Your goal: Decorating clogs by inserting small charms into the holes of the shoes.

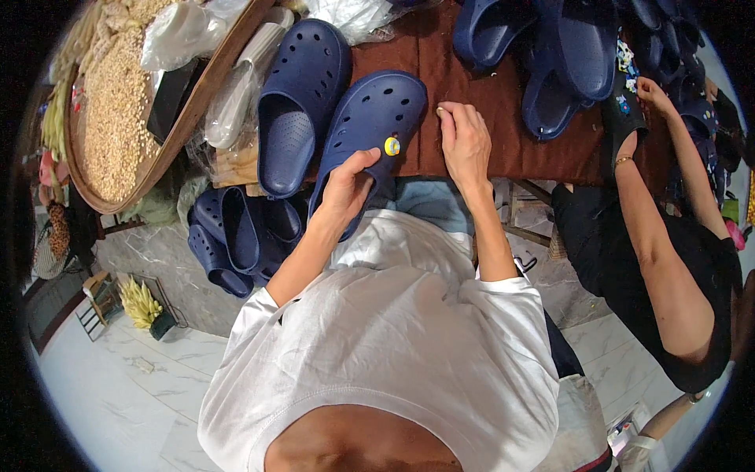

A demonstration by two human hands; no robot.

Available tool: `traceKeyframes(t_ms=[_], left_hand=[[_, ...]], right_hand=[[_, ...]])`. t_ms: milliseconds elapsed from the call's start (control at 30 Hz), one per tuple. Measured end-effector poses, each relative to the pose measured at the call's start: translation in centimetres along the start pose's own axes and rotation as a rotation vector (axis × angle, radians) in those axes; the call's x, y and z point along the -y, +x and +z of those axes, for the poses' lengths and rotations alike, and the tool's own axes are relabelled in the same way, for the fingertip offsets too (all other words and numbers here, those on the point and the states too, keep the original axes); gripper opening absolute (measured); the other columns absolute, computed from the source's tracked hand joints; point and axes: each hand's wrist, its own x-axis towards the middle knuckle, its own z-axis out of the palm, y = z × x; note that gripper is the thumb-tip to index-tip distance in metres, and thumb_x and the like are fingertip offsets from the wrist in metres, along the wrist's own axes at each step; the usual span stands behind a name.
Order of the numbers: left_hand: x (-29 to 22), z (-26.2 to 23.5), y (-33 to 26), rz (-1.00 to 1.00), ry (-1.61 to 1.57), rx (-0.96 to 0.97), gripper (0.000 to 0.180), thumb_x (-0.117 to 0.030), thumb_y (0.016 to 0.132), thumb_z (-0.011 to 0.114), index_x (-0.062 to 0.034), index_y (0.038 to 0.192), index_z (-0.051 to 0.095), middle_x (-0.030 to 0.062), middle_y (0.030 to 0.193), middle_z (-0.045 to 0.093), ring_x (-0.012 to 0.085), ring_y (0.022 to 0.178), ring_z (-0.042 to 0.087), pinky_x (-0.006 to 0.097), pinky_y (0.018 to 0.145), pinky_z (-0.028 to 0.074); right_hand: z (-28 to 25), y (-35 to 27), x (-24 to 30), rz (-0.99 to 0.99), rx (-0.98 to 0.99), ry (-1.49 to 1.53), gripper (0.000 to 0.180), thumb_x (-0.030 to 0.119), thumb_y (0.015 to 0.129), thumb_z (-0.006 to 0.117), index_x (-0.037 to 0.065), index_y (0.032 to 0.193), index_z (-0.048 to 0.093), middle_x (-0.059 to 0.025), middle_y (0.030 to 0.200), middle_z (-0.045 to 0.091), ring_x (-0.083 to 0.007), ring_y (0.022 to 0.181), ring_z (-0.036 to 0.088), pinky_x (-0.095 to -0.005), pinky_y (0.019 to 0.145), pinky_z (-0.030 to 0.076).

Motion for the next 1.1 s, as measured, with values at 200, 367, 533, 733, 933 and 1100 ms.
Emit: traceKeyframes(t_ms=[200, 367, 533, 733, 933, 1100], left_hand=[[-0.1, -0.6, 0.8, -0.067, -0.080, 0.087, 0.007, -0.006, 0.082, 0.070, -0.0026, 0.089, 0.068, 0.0022, 0.094, 0.065, 0.0112, 0.089, 0.060, 0.026, 0.081, 0.047], [0.5, -1.1, 0.9, -0.072, -0.055, 0.109, 0.010, -0.009, 0.084, 0.065, -0.0034, 0.090, 0.070, 0.0034, 0.092, 0.069, 0.0124, 0.086, 0.062, 0.027, 0.075, 0.045], [0.5, -1.0, 0.9, -0.078, -0.069, 0.085, 0.004, -0.008, 0.083, 0.067, -0.0054, 0.086, 0.069, 0.0010, 0.089, 0.066, 0.0101, 0.085, 0.060, 0.025, 0.076, 0.045], [0.5, -0.9, 0.6, -0.079, -0.032, 0.067, 0.003, -0.005, 0.081, 0.069, -0.0063, 0.083, 0.068, -0.0013, 0.087, 0.063, 0.0091, 0.084, 0.058, 0.025, 0.078, 0.045], [1.0, -0.3, 0.3, -0.006, -0.011, 0.049, 0.011, -0.006, 0.081, 0.067, -0.0037, 0.091, 0.068, 0.0011, 0.091, 0.065, 0.0115, 0.084, 0.060, 0.027, 0.077, 0.045], [0.8, 0.1, 0.0, 0.032, 0.028, 0.047, 0.007, -0.007, 0.082, 0.067, -0.0030, 0.087, 0.069, 0.0018, 0.088, 0.067, 0.0118, 0.080, 0.061, 0.027, 0.074, 0.046]], right_hand=[[-1.2, 0.6, 4.1, 0.104, 0.104, 0.447, 0.015, 0.012, 0.097, 0.058, 0.003, 0.103, 0.069, -0.0097, 0.094, 0.064, -0.0232, 0.087, 0.067, -0.0324, 0.075, 0.051], [-0.2, 1.2, 5.2, 0.033, 0.115, 0.455, 0.015, 0.013, 0.097, 0.059, 0.004, 0.104, 0.069, -0.0087, 0.093, 0.064, -0.0200, 0.082, 0.066, -0.0300, 0.072, 0.051], [-0.4, 1.3, 5.4, 0.067, 0.124, 0.458, 0.014, 0.012, 0.095, 0.062, 0.005, 0.103, 0.070, -0.0068, 0.093, 0.065, -0.0171, 0.083, 0.066, -0.0279, 0.071, 0.051], [-0.9, 2.1, 4.8, 0.088, 0.219, 0.510, 0.012, 0.010, 0.091, 0.066, 0.003, 0.099, 0.071, -0.0051, 0.092, 0.066, -0.0141, 0.082, 0.065, -0.0271, 0.071, 0.051], [-1.6, 3.1, 4.8, 0.097, 0.344, 0.557, 0.010, 0.009, 0.090, 0.066, 0.001, 0.096, 0.068, -0.0063, 0.089, 0.065, -0.0156, 0.080, 0.065, -0.0280, 0.070, 0.051], [-2.1, 3.6, 5.3, 0.051, 0.372, 0.470, 0.010, 0.010, 0.089, 0.065, 0.000, 0.092, 0.064, -0.0085, 0.087, 0.063, -0.0211, 0.078, 0.064, -0.0320, 0.070, 0.049]])
